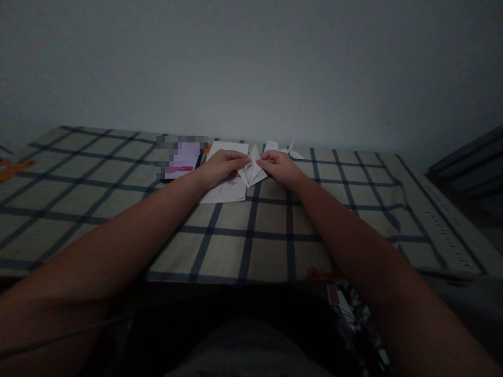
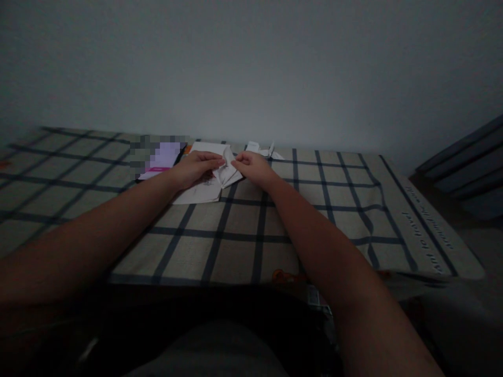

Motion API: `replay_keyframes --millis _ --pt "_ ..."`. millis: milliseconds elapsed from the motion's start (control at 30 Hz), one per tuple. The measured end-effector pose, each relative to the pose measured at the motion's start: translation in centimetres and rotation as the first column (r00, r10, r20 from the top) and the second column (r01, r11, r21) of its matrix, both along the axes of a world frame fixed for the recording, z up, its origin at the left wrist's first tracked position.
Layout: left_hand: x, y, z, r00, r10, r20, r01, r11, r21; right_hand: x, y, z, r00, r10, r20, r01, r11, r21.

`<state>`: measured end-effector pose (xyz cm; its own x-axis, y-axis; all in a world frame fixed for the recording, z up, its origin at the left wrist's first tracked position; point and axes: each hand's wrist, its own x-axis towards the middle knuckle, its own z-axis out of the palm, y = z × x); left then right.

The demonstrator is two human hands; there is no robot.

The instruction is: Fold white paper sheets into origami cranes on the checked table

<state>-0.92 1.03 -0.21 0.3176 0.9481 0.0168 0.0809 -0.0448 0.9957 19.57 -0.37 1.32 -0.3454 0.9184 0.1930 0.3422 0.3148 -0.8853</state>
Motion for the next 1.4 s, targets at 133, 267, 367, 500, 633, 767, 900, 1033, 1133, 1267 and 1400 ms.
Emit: replay_keyframes --millis 133,267,367,500,633,767,900,1033,1133,1267,1400 --pt "0.38 0.43 0.22 0.997 0.011 0.073 -0.008 0.999 -0.038 0.12 0.44 -0.20 0.999 -0.050 -0.010 0.050 0.998 0.023" --pt "0.45 0.57 0.43 0.997 0.028 0.071 -0.025 0.999 -0.042 0.14 0.85 -0.42 0.997 -0.072 -0.009 0.072 0.997 0.039" --pt "0.23 0.59 0.26 0.998 0.012 0.057 -0.011 1.000 -0.022 0.13 0.78 -0.35 0.997 -0.068 -0.018 0.069 0.997 0.030" --pt "-0.11 0.59 -0.15 1.000 -0.011 0.009 0.011 1.000 0.005 0.11 0.44 -0.20 0.998 -0.067 -0.008 0.067 0.997 0.028" --pt "-0.20 0.38 -0.08 0.999 0.001 -0.037 0.000 1.000 0.005 0.04 0.38 -0.28 0.999 -0.039 -0.016 0.039 0.999 0.031" --pt "-0.15 0.07 0.25 0.999 0.006 -0.037 -0.005 1.000 0.016 -0.05 0.47 -0.29 1.000 -0.025 -0.017 0.026 1.000 0.014" --pt "0.06 0.13 0.25 0.998 -0.004 -0.057 0.003 1.000 -0.006 0.07 0.49 -0.22 0.999 -0.039 -0.025 0.040 0.999 0.012" --pt "0.46 0.33 0.06 0.999 0.001 0.035 -0.001 1.000 -0.010 0.28 0.42 -0.12 0.998 -0.068 0.012 0.067 0.997 0.050" --pt "0.50 0.26 -0.06 0.998 0.005 0.069 -0.005 1.000 0.002 0.27 0.41 -0.09 0.997 -0.073 0.023 0.071 0.996 0.059" --pt "0.20 -0.08 -0.07 0.998 -0.001 0.058 -0.001 0.999 0.033 0.20 0.44 -0.15 0.998 -0.067 0.006 0.066 0.996 0.055" --pt "0.14 -0.08 0.05 0.999 -0.032 -0.044 0.035 0.997 0.075 0.38 0.32 -0.07 0.998 -0.058 0.020 0.057 0.996 0.067"
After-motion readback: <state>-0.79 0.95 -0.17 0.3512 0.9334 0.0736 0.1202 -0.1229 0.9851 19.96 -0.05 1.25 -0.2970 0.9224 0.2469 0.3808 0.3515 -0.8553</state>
